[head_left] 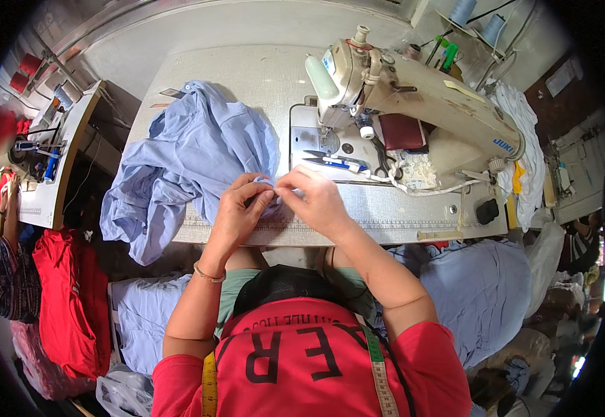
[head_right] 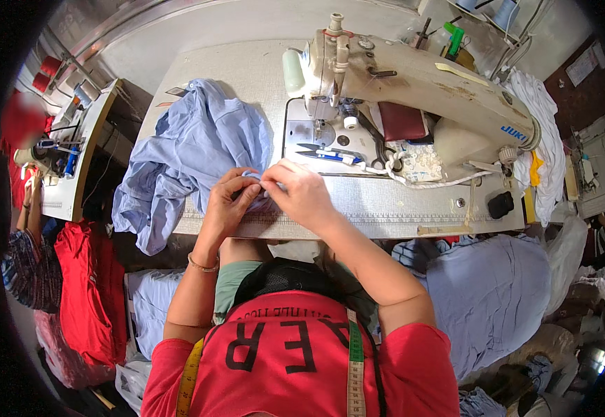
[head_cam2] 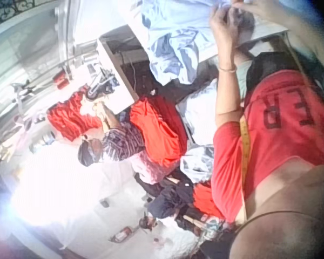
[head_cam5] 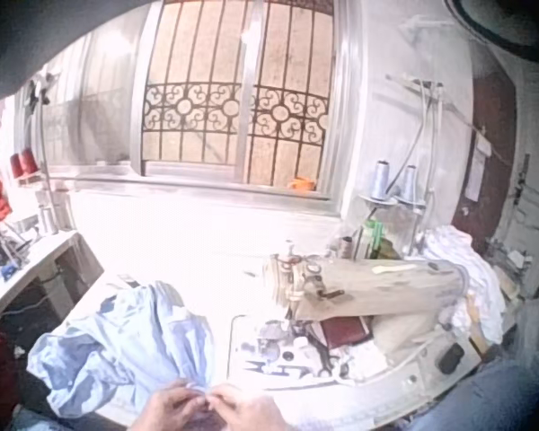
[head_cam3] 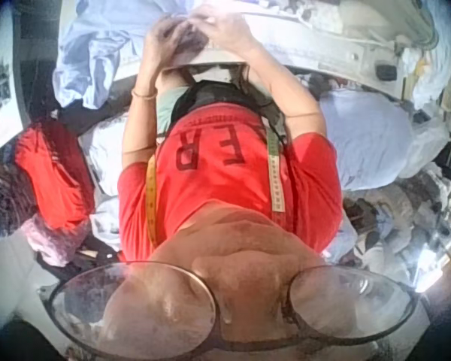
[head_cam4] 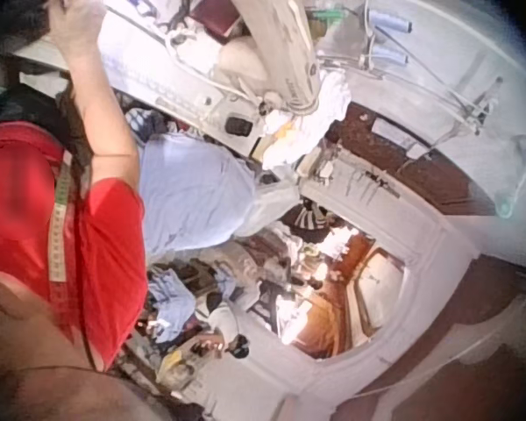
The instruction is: The person holds a light blue button-down shirt on a sewing table and uses shears to trim loose threads from the front placket, collar area, and sleeves. The person turns the shirt over and adjusts it by hand to access different sections for trimming.
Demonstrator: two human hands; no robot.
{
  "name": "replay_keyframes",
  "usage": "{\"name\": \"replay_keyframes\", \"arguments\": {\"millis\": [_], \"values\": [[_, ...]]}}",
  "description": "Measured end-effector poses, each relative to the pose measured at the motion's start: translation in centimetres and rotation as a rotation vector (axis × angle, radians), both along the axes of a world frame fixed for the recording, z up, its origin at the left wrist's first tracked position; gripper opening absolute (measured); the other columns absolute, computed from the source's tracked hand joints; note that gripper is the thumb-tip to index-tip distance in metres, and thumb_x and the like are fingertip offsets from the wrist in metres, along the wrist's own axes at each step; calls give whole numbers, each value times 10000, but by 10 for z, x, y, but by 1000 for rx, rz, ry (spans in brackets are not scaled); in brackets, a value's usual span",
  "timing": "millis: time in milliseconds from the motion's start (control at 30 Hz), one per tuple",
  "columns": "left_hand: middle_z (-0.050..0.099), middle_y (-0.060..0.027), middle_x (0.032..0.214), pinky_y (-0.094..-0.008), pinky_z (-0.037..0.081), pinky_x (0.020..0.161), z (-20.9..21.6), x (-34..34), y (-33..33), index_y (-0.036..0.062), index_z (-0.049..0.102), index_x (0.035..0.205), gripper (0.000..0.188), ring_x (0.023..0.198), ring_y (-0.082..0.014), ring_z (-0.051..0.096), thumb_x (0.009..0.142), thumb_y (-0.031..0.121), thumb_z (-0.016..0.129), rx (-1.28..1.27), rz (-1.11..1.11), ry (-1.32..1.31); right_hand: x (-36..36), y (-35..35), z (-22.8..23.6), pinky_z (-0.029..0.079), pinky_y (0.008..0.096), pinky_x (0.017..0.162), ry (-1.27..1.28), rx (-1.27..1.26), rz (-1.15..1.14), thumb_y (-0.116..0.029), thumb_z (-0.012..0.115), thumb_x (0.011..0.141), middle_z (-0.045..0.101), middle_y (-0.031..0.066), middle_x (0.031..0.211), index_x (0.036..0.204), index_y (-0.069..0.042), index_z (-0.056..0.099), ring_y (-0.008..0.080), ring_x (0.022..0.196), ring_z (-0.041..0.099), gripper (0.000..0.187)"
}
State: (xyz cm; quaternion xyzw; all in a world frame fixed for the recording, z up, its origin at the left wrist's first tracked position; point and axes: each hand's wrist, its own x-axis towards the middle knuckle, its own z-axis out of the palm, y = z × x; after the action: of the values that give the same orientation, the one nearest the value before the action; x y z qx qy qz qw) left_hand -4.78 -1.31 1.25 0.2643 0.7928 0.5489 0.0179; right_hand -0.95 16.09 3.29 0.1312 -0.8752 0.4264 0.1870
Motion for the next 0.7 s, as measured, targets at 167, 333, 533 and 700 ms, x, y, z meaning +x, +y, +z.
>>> {"name": "replay_keyframes", "arguments": {"millis": [167,333,533,700], "values": [[596,-150,1085,-280,456,785,-4,3,-9,-30,651,899,132,904,-220,589,819,75,656,88,40,-4,18,88,2,469,275,681,-101,-31,-432,-100,591,851,621,54,782,896,-17,601,136,740,586,95],[535,-149,1200,-275,449,798,-3,13,-7,-18,651,894,118,971,-185,560,818,73,645,151,15,-3,41,213,-18,479,402,704,-182,392,-892,-241,562,854,664,118,854,867,-78,628,312,807,634,176],[535,-150,1204,-309,460,801,12,34,-25,-13,633,902,127,924,-219,580,813,77,651,118,89,159,37,175,-4,468,324,770,-100,375,-711,-118,544,860,649,107,904,974,-75,650,244,857,619,162],[593,-135,1091,-331,465,802,6,35,-47,-7,629,901,130,940,-260,581,807,79,654,6,104,256,22,22,24,442,327,859,-365,-226,13,-257,569,901,580,100,1078,1288,-49,458,184,946,566,454]]}}
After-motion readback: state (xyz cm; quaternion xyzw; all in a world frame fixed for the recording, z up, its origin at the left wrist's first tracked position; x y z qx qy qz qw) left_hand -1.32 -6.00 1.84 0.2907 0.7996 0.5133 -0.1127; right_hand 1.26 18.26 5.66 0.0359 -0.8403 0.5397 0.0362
